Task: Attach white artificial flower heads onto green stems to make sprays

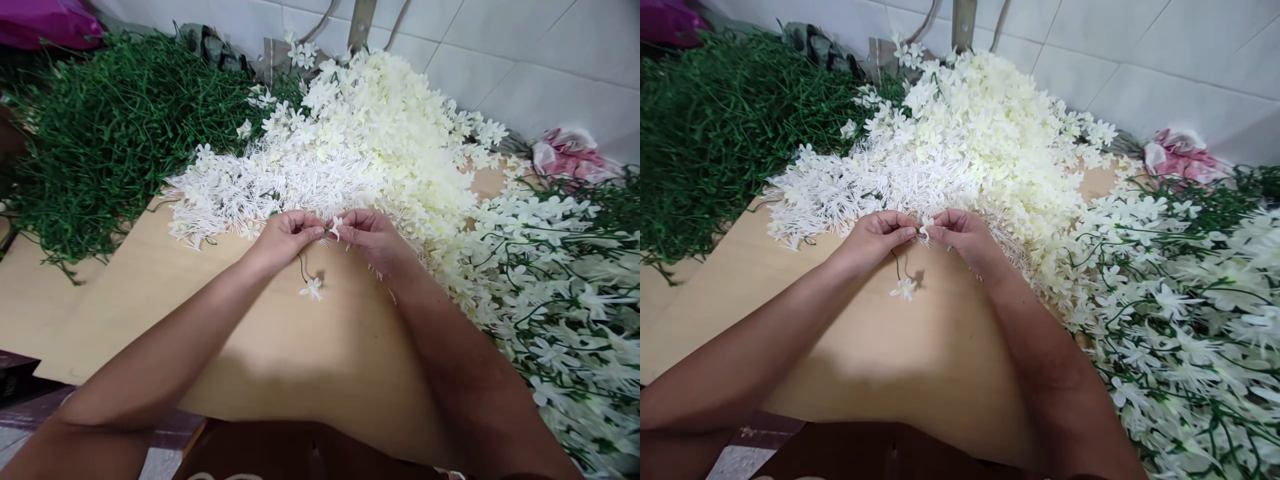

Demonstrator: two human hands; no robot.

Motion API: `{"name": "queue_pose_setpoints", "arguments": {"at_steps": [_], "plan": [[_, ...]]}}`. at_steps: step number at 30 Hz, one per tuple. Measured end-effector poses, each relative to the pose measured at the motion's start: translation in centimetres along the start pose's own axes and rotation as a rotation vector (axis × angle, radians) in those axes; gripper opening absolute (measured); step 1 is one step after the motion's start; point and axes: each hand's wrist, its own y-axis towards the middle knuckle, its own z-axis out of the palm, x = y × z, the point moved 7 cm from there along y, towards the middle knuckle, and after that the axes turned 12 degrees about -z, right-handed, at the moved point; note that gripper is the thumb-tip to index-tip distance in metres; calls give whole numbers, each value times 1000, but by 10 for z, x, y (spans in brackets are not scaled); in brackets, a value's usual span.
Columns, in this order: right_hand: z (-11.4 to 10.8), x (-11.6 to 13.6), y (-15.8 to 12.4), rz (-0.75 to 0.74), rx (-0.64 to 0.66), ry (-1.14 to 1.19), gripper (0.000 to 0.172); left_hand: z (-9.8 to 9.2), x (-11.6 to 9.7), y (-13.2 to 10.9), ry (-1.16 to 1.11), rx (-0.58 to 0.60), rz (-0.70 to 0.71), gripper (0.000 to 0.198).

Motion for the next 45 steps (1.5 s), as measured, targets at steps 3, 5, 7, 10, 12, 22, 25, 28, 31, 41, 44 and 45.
{"name": "queue_pose_setpoints", "arguments": {"at_steps": [3,5,7,10,12,22,25,28,31,41,44,45], "plan": [[0,-1,0,3,0,-35,37,1,0,-1,6,12,-9,18],[0,0,-1,-3,-2,-72,39,2,0,-1,15,18,-19,18],[1,2,-1,-20,-3,-124,42,2,0,-1,32,22,-25,18],[1,7,-1,-69,-12,-190,44,2,0,0,70,31,-26,18],[4,10,-2,-113,-6,-213,43,1,-1,0,104,29,-25,16],[12,3,-9,-148,10,-212,37,1,3,6,251,57,-31,9],[15,1,-9,-148,27,-189,36,2,3,6,260,65,-43,8],[16,-5,-9,-112,26,-175,37,4,3,6,296,74,-54,9],[14,-9,-8,-90,5,-161,40,6,3,6,339,79,-55,10],[3,-10,-6,-86,-65,-17,40,7,-5,1,388,173,61,24],[6,-9,-5,-89,-37,-42,40,9,-7,0,407,208,88,27],[7,-9,-5,-86,-30,-56,40,10,-7,0,411,214,92,28]]}}
